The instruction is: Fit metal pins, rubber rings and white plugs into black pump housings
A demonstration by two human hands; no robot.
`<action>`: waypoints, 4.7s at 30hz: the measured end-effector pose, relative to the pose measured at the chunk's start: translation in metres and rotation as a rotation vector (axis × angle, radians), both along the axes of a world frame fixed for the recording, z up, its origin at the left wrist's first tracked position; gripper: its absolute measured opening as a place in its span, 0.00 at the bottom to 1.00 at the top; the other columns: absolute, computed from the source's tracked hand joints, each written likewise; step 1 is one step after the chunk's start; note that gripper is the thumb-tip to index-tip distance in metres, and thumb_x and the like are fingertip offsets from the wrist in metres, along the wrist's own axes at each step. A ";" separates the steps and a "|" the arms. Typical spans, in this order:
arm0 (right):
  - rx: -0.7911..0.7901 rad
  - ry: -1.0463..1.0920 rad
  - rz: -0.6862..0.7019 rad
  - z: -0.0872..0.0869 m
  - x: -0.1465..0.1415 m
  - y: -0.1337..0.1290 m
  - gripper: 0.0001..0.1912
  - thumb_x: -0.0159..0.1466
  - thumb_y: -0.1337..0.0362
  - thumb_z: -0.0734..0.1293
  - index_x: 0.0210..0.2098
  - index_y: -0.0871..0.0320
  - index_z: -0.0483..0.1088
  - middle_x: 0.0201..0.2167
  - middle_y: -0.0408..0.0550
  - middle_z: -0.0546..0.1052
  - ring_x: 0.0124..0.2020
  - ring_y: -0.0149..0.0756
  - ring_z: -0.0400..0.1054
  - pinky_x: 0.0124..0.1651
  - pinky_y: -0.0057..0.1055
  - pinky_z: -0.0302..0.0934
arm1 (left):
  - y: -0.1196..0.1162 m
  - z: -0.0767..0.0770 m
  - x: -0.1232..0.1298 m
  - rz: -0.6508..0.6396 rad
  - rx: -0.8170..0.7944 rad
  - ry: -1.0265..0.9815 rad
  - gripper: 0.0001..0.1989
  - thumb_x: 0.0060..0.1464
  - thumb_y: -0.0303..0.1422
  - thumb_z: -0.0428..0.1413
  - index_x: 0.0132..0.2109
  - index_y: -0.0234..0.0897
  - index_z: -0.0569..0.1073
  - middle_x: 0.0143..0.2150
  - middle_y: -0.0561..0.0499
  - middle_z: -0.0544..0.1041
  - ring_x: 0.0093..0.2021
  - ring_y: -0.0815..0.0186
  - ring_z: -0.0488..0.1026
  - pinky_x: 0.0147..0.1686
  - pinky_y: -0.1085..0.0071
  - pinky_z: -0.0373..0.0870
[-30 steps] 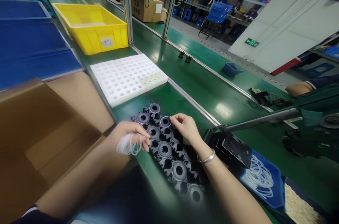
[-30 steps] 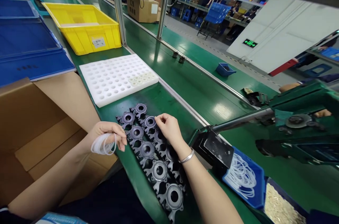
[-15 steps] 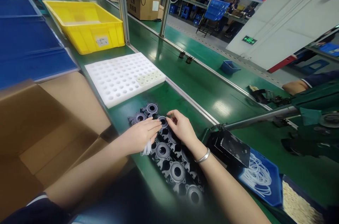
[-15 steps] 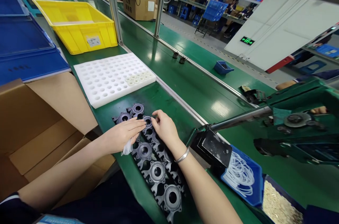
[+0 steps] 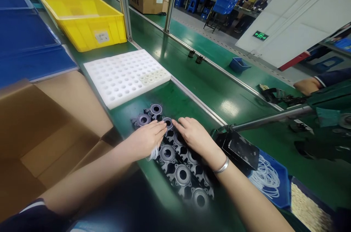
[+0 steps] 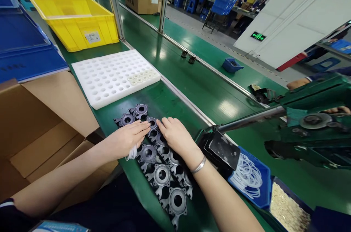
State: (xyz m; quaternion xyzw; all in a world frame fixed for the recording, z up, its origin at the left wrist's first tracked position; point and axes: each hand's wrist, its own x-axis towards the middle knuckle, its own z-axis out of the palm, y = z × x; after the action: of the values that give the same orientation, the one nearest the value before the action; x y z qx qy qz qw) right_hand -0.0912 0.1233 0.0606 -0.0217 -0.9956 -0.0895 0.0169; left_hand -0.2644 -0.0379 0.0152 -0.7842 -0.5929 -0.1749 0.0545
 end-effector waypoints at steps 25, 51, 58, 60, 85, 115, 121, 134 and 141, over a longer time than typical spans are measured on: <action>0.032 0.026 -0.046 0.002 -0.001 -0.023 0.16 0.69 0.73 0.58 0.53 0.71 0.70 0.38 0.56 0.70 0.38 0.45 0.60 0.40 0.41 0.58 | 0.002 0.001 0.016 0.110 0.010 0.019 0.18 0.66 0.28 0.47 0.60 0.28 0.70 0.59 0.37 0.73 0.61 0.53 0.69 0.64 0.55 0.62; -1.636 0.300 -0.477 0.024 0.024 -0.054 0.18 0.59 0.51 0.73 0.27 0.58 0.69 0.22 0.39 0.69 0.25 0.28 0.60 0.30 0.27 0.55 | -0.015 0.039 0.022 -0.049 -0.225 -0.713 0.14 0.68 0.34 0.46 0.55 0.38 0.71 0.47 0.48 0.80 0.44 0.65 0.79 0.43 0.72 0.75; -1.183 0.432 -0.642 0.003 0.031 -0.030 0.19 0.64 0.50 0.68 0.25 0.58 0.68 0.21 0.40 0.68 0.24 0.30 0.60 0.29 0.27 0.53 | -0.025 0.033 0.010 0.007 -0.120 -0.875 0.16 0.68 0.32 0.47 0.57 0.37 0.73 0.39 0.49 0.81 0.36 0.67 0.80 0.40 0.72 0.77; -0.990 0.414 -0.638 -0.005 0.031 -0.025 0.17 0.65 0.53 0.67 0.25 0.57 0.68 0.22 0.42 0.71 0.25 0.32 0.63 0.30 0.28 0.55 | -0.024 0.030 0.008 0.037 -0.011 -0.745 0.16 0.68 0.31 0.47 0.54 0.35 0.75 0.42 0.47 0.81 0.41 0.65 0.79 0.43 0.70 0.77; -0.122 0.078 -0.168 -0.002 0.052 -0.024 0.20 0.71 0.69 0.57 0.62 0.59 0.65 0.47 0.58 0.72 0.46 0.47 0.60 0.46 0.43 0.59 | -0.010 0.007 0.041 -0.151 -0.011 -0.061 0.20 0.68 0.30 0.47 0.62 0.26 0.67 0.64 0.37 0.69 0.65 0.55 0.66 0.66 0.56 0.61; -0.333 0.277 -0.083 -0.006 0.055 -0.054 0.13 0.69 0.72 0.57 0.46 0.63 0.71 0.39 0.56 0.74 0.40 0.44 0.63 0.44 0.42 0.60 | -0.010 -0.003 0.047 -0.096 0.010 -0.132 0.18 0.68 0.28 0.45 0.59 0.25 0.70 0.62 0.36 0.71 0.65 0.55 0.65 0.66 0.56 0.61; -0.881 0.530 -0.347 0.026 0.058 -0.061 0.08 0.70 0.66 0.63 0.46 0.57 0.72 0.36 0.48 0.73 0.38 0.37 0.68 0.44 0.35 0.63 | -0.006 0.030 0.042 -0.033 -0.015 -0.531 0.15 0.69 0.30 0.45 0.50 0.32 0.75 0.51 0.43 0.78 0.52 0.63 0.75 0.55 0.65 0.72; -1.526 0.411 -0.515 0.022 0.075 -0.077 0.16 0.60 0.54 0.74 0.27 0.58 0.71 0.25 0.41 0.72 0.27 0.30 0.63 0.31 0.28 0.57 | -0.017 0.041 0.060 -0.113 -0.283 -0.696 0.14 0.65 0.31 0.48 0.55 0.37 0.71 0.48 0.48 0.80 0.45 0.63 0.78 0.44 0.70 0.73; -1.457 0.221 -0.395 0.019 0.100 -0.074 0.15 0.63 0.56 0.72 0.26 0.58 0.69 0.26 0.42 0.71 0.29 0.30 0.63 0.33 0.28 0.57 | -0.047 0.035 0.072 -0.298 -0.401 -0.784 0.19 0.68 0.32 0.46 0.63 0.37 0.66 0.41 0.48 0.82 0.37 0.65 0.79 0.39 0.72 0.76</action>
State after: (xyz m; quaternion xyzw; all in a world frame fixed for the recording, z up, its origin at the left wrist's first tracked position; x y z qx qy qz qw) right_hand 0.0086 0.0493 0.0795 -0.2140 -0.7731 0.5915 0.0816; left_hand -0.1921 -0.0847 0.0505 -0.7306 -0.4716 -0.3462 -0.3521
